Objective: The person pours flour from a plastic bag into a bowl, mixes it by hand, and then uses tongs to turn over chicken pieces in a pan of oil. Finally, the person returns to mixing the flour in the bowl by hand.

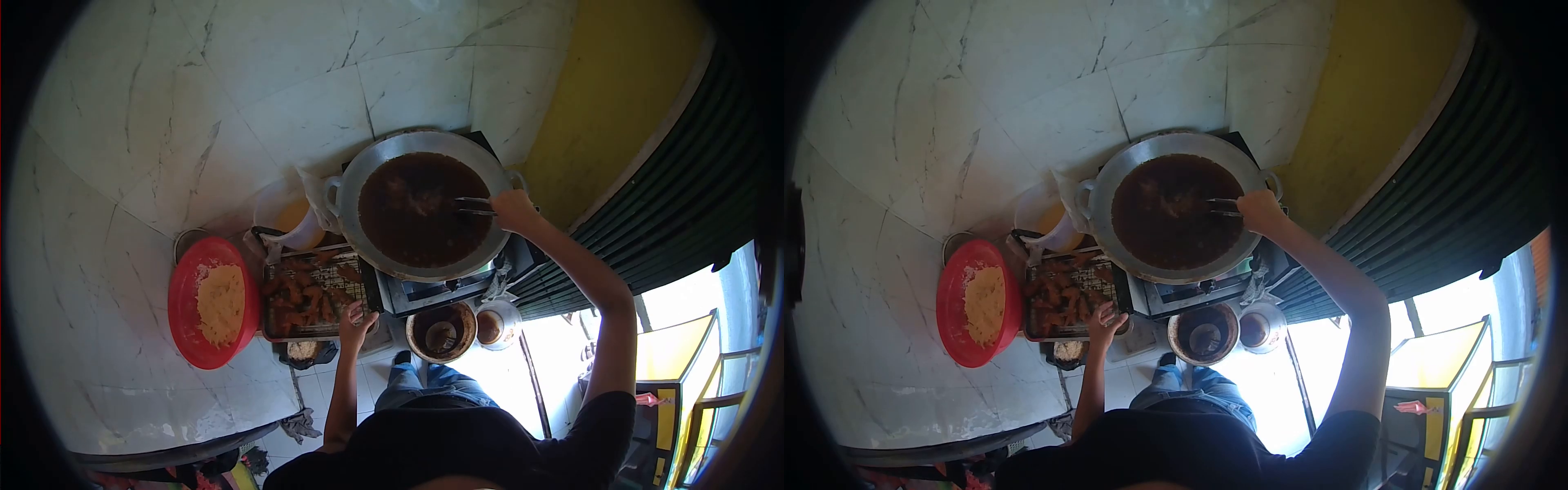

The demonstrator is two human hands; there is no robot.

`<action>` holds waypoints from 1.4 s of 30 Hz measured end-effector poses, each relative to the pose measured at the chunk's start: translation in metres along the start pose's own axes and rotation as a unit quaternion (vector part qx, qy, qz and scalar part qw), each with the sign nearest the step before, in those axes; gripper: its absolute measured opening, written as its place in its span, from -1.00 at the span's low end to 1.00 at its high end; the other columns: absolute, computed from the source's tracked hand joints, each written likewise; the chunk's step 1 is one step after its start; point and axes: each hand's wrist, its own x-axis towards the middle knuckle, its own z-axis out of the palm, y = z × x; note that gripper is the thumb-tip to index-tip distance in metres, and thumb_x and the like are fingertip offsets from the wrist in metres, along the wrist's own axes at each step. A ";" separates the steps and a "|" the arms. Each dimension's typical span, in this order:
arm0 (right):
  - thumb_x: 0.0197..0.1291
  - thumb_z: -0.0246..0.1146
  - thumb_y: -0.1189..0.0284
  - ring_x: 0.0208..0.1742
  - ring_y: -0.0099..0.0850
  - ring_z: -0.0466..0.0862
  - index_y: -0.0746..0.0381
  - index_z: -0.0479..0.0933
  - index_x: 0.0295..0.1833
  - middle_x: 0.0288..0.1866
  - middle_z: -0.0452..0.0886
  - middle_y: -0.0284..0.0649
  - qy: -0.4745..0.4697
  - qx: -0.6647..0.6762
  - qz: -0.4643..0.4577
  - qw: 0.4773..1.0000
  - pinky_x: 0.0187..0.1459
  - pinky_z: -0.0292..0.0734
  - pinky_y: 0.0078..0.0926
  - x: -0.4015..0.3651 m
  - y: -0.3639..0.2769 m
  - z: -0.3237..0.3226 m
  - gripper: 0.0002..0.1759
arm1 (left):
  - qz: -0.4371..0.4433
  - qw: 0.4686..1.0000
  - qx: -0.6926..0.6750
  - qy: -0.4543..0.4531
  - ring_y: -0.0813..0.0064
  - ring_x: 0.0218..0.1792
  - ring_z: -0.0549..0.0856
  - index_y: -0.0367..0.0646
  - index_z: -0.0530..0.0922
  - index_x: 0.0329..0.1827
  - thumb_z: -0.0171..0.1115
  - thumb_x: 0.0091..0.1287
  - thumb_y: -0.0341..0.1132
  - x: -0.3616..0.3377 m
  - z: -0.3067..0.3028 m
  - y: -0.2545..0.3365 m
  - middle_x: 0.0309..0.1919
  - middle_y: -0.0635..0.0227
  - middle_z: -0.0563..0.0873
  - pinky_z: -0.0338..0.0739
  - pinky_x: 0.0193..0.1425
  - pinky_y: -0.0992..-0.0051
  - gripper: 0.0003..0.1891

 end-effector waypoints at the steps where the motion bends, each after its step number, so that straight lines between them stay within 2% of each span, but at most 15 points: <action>1: -0.19 0.21 0.46 -0.38 -0.21 0.64 0.20 0.53 -0.44 -0.52 0.58 -0.15 -0.003 -0.004 0.005 1.000 -0.36 0.50 -0.28 0.000 -0.001 0.000 -0.89 | -0.001 1.000 -0.001 -0.001 0.28 0.01 0.50 -0.30 0.38 0.06 0.47 -0.09 -0.11 0.000 0.000 0.000 0.02 0.14 0.49 0.39 0.11 0.36 -0.30; 20: -0.20 0.19 0.46 -0.40 -0.17 0.63 0.22 0.53 -0.41 -0.52 0.58 -0.11 -0.023 0.004 0.009 1.000 -0.35 0.51 -0.24 0.003 -0.004 -0.002 -0.85 | -0.017 1.000 0.004 -0.014 0.24 0.05 0.49 -0.28 0.37 0.08 0.48 -0.09 -0.15 0.001 -0.002 0.003 0.03 0.15 0.48 0.37 0.13 0.34 -0.30; 42: -0.20 0.23 0.42 -0.39 -0.19 0.63 0.21 0.53 -0.37 -0.51 0.57 -0.12 -0.024 -0.012 -0.001 1.000 -0.35 0.51 -0.26 0.001 -0.005 0.002 -0.81 | 0.006 1.000 -0.011 -0.017 0.26 0.03 0.49 -0.30 0.38 0.06 0.47 -0.08 -0.11 0.002 -0.001 0.000 0.00 0.14 0.50 0.36 0.14 0.35 -0.31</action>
